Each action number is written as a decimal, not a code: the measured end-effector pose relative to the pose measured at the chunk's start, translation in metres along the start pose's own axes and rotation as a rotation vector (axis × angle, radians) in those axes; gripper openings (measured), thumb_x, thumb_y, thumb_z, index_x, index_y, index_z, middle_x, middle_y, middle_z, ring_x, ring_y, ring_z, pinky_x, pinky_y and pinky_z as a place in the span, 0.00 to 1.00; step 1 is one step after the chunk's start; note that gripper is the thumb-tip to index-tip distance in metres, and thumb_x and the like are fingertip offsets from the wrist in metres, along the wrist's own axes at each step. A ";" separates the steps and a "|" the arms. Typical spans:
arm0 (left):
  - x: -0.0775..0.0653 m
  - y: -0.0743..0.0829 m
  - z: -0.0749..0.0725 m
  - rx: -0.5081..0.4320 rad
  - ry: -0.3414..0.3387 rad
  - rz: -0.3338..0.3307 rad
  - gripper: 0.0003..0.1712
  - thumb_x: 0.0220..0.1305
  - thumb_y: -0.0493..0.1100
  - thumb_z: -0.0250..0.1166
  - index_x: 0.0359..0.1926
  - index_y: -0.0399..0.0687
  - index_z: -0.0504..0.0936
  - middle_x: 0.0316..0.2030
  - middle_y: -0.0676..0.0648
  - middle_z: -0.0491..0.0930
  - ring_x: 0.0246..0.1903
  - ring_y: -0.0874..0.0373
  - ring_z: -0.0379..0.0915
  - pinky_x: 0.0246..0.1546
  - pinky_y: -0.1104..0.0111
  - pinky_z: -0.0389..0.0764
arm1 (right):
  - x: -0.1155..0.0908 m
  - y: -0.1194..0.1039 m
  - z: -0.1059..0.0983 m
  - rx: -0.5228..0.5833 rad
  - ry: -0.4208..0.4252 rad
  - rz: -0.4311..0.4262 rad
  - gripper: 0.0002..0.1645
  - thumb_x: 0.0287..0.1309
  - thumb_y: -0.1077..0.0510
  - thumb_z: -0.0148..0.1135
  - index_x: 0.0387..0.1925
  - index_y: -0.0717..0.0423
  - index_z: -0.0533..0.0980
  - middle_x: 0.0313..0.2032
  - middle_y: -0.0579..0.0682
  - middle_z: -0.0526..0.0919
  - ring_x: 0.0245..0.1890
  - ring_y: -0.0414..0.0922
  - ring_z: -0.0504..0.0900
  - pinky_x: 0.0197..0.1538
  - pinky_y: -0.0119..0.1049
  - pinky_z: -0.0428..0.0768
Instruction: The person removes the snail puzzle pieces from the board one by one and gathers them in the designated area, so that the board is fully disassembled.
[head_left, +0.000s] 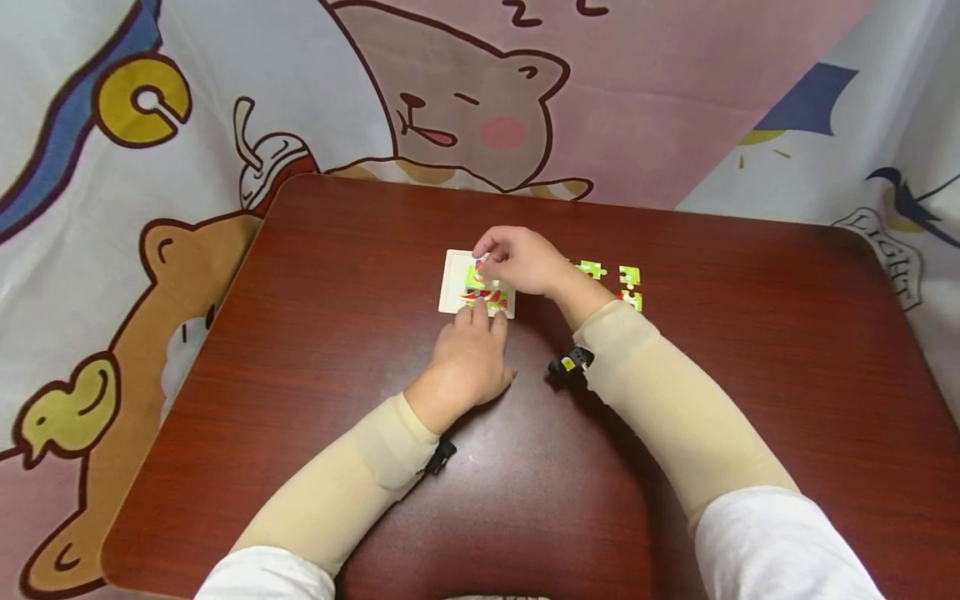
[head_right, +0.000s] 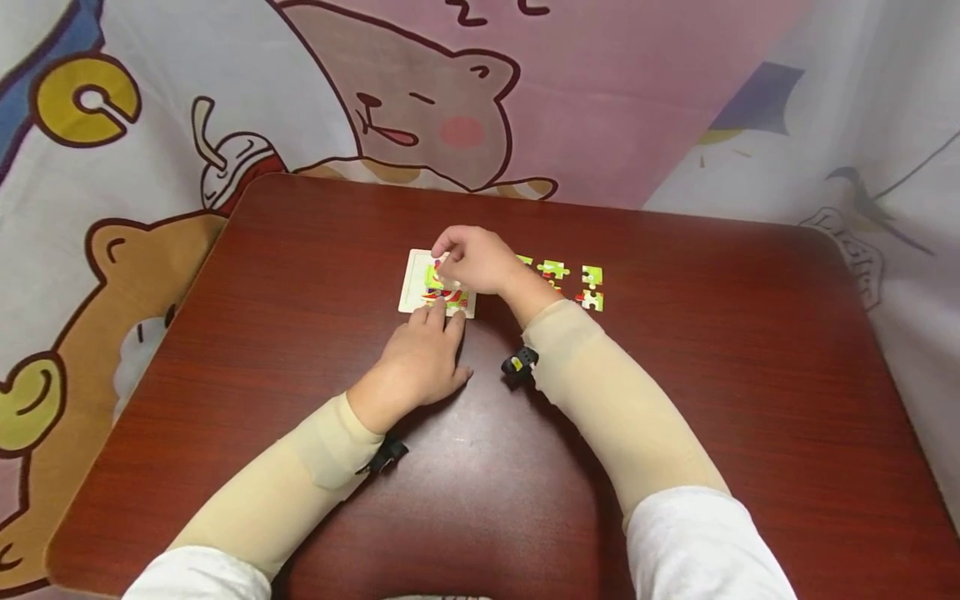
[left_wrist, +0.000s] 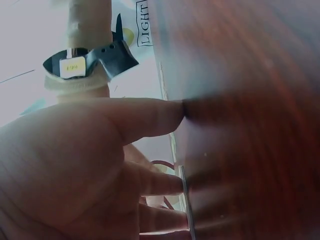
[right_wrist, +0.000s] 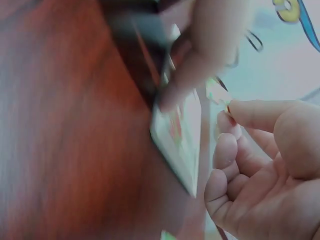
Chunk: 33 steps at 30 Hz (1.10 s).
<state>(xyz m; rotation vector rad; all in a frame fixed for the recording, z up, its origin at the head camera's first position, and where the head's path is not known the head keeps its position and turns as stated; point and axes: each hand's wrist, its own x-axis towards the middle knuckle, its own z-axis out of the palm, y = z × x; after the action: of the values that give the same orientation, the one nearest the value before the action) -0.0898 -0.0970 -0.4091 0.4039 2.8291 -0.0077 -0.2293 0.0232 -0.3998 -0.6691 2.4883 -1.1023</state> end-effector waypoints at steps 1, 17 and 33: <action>0.000 0.000 0.000 0.003 -0.002 0.001 0.53 0.69 0.68 0.67 0.81 0.42 0.63 0.77 0.32 0.59 0.71 0.39 0.61 0.61 0.52 0.78 | -0.003 0.003 -0.005 0.006 0.009 0.001 0.10 0.64 0.64 0.68 0.47 0.56 0.84 0.35 0.53 0.86 0.39 0.49 0.81 0.43 0.41 0.76; -0.002 -0.001 -0.001 -0.009 -0.023 0.002 0.52 0.71 0.68 0.65 0.82 0.43 0.61 0.79 0.31 0.57 0.73 0.38 0.60 0.64 0.51 0.76 | -0.054 0.035 -0.059 -0.098 -0.192 0.069 0.09 0.66 0.64 0.70 0.47 0.57 0.87 0.34 0.54 0.88 0.30 0.49 0.80 0.31 0.36 0.76; -0.003 -0.001 -0.002 -0.025 -0.005 0.020 0.51 0.70 0.66 0.67 0.81 0.41 0.63 0.81 0.36 0.54 0.73 0.37 0.59 0.61 0.51 0.77 | -0.082 0.049 -0.049 -0.182 -0.218 0.039 0.06 0.63 0.68 0.72 0.41 0.58 0.86 0.29 0.46 0.86 0.32 0.43 0.79 0.41 0.40 0.76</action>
<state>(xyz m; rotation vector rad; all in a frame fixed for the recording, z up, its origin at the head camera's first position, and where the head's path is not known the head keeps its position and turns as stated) -0.0873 -0.0985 -0.4066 0.4265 2.8172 0.0309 -0.1979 0.1257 -0.3960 -0.7455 2.4187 -0.7505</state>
